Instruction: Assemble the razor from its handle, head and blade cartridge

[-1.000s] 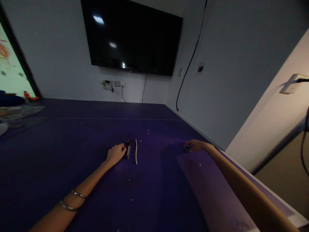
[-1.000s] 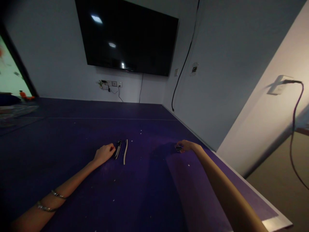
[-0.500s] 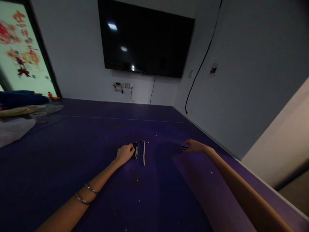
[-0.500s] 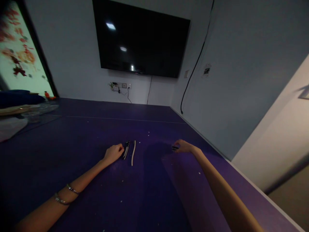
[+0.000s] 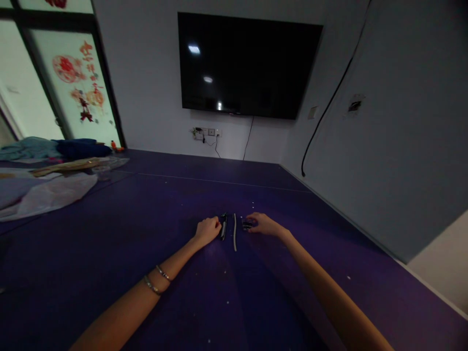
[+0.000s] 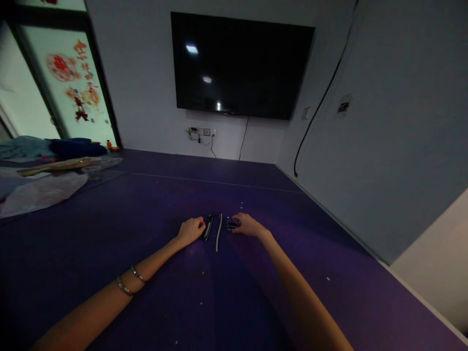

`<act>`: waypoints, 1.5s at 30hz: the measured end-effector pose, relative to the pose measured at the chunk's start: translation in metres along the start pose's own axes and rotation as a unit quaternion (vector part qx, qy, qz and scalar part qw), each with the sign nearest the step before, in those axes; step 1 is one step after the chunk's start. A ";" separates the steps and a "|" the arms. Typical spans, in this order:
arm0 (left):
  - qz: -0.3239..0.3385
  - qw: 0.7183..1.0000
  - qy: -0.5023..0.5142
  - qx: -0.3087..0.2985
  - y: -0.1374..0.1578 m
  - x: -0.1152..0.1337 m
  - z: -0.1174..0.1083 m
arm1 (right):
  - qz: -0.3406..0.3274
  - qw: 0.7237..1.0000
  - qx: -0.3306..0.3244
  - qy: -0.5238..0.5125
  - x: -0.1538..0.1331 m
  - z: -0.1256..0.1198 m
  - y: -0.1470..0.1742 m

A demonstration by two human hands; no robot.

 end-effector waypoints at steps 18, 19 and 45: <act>0.006 1.000 -0.001 -0.002 0.001 0.001 0.000 | 0.004 0.999 0.029 -0.039 0.013 0.016 -0.007; 0.006 1.000 -0.001 -0.002 0.001 0.001 0.000 | 0.006 0.999 0.029 -0.039 0.013 0.016 -0.006; 0.002 1.000 0.010 -0.006 0.002 0.001 -0.001 | -0.009 0.999 0.027 -0.038 0.014 0.019 -0.008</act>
Point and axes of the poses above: each hand's wrist, its own y-axis away from the middle knuckle, its own z-axis out of the palm, x = y × z, the point moved 7 cm from there along -y, towards the middle knuckle, and after that the axes turned 3 degrees about x, right-handed, at the moved point
